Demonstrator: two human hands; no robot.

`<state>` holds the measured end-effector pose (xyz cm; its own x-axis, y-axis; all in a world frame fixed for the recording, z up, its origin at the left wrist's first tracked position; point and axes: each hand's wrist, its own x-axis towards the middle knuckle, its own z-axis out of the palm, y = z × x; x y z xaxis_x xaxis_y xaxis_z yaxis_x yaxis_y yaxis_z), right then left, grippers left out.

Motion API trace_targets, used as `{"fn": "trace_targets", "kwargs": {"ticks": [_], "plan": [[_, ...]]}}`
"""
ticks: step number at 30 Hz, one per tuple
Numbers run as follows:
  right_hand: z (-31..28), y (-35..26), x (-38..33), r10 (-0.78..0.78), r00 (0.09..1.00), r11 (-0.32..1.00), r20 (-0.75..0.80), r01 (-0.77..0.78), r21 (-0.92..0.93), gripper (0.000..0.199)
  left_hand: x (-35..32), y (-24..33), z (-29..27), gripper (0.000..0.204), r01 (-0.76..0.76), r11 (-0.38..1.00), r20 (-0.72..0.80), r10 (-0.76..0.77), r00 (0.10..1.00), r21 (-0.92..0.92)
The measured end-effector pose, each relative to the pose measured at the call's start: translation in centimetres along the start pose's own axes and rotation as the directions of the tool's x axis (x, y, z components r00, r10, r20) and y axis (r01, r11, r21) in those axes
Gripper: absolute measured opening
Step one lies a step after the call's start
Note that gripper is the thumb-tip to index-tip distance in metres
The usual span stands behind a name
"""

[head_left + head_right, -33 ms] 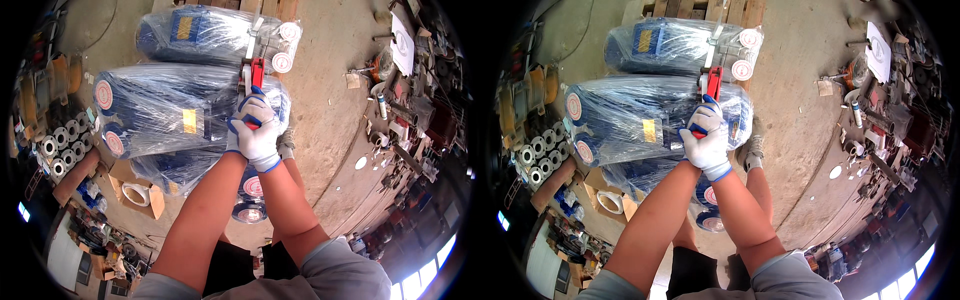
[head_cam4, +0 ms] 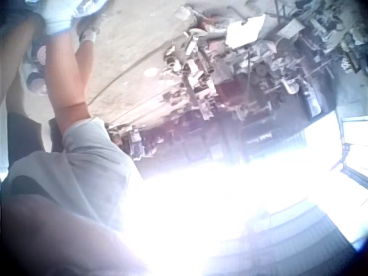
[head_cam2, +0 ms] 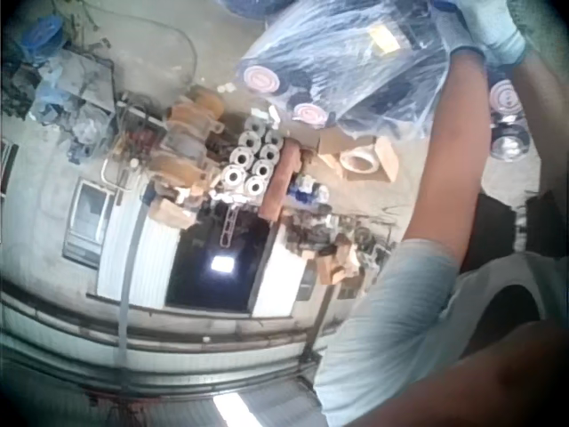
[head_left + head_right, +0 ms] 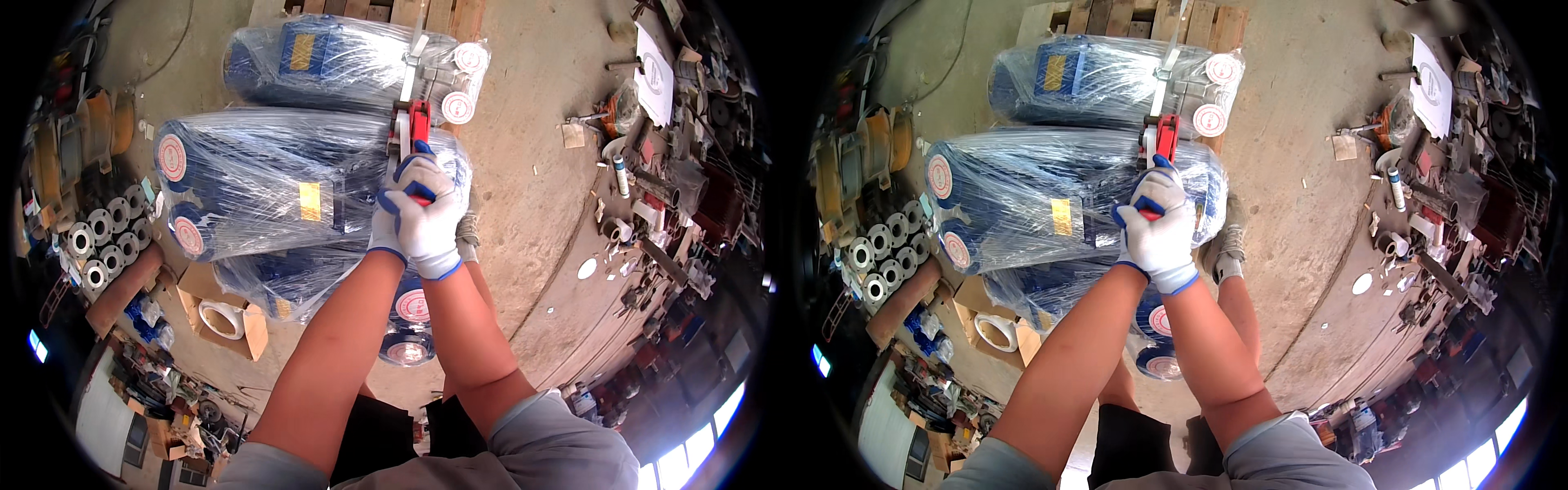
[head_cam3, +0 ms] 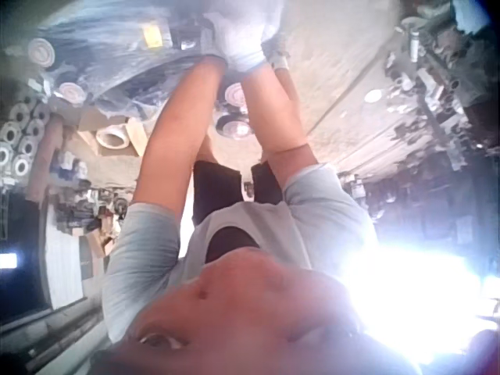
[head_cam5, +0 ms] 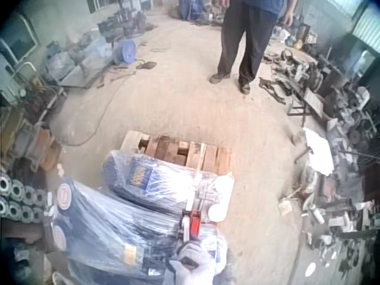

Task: The person secures a pallet of shrink-wrapped cylindrical items using plastic strapping. They thread the strap around the load, insert it into a red tensioning tool, and crank to tighten. The strap is then locked and trimmed, leaving the pallet fully strapped.

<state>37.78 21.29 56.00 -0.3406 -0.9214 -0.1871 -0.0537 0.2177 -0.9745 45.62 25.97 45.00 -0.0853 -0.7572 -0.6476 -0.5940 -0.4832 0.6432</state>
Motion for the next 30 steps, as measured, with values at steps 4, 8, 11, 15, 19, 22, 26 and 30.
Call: {"fn": "trace_targets", "kwargs": {"ticks": [4, 8, 11, 15, 19, 22, 26, 30], "plan": [[0.2, -4.4, 3.2, 0.223, 0.975, 0.975, -0.018, -0.223, -0.001, 0.010, 1.5, -2.4, 0.8, 0.053, -0.044, 0.997, -0.005, 0.044, 0.999, -0.065], [0.1, -4.5, 4.5, 0.393, 0.919, 0.917, -0.005, -0.392, 0.068, 0.007, -0.4, 0.9, -0.7, 0.058, 0.010, 0.964, -0.029, -0.003, 1.000, 0.265], [0.0, -5.5, 3.6, 0.341, 0.940, 0.936, -0.013, -0.341, -0.086, 0.010, -0.3, 1.9, -1.0, 0.060, 0.043, 0.993, 0.011, -0.042, 0.999, -0.114], [-3.1, -6.1, 4.7, 0.464, 0.873, 0.649, 0.149, -0.450, 0.613, 0.028, -1.1, 6.6, -2.9, 0.063, 0.157, 0.986, -0.117, -0.150, 0.982, 0.053], [-1.6, -6.1, 7.4, 0.584, 0.808, 0.811, 0.073, -0.578, -0.093, 0.052, -1.7, 5.4, -4.0, 0.074, 0.027, 0.999, -0.085, -0.025, 0.996, 0.025], [-0.4, -3.8, 6.3, 0.751, 0.609, 0.594, 0.256, -0.454, -0.664, 0.079, -4.9, 6.5, -8.0, 0.071, 0.185, 0.981, 0.148, -0.192, 0.970, 0.057], [-0.8, -0.8, 2.5, 0.881, 0.458, 0.434, 0.114, -0.691, -0.579, 0.042, -9.4, 10.9, -18.5, 0.053, 0.074, 0.995, 0.044, -0.077, 0.996, 0.060], [0.9, -2.1, 2.9, 0.942, 0.336, 0.314, 0.025, -0.849, -0.426, 0.026, -5.6, 7.5, -22.4, 0.040, -0.243, 0.878, -0.052, 0.289, 0.956, 0.413]]}}
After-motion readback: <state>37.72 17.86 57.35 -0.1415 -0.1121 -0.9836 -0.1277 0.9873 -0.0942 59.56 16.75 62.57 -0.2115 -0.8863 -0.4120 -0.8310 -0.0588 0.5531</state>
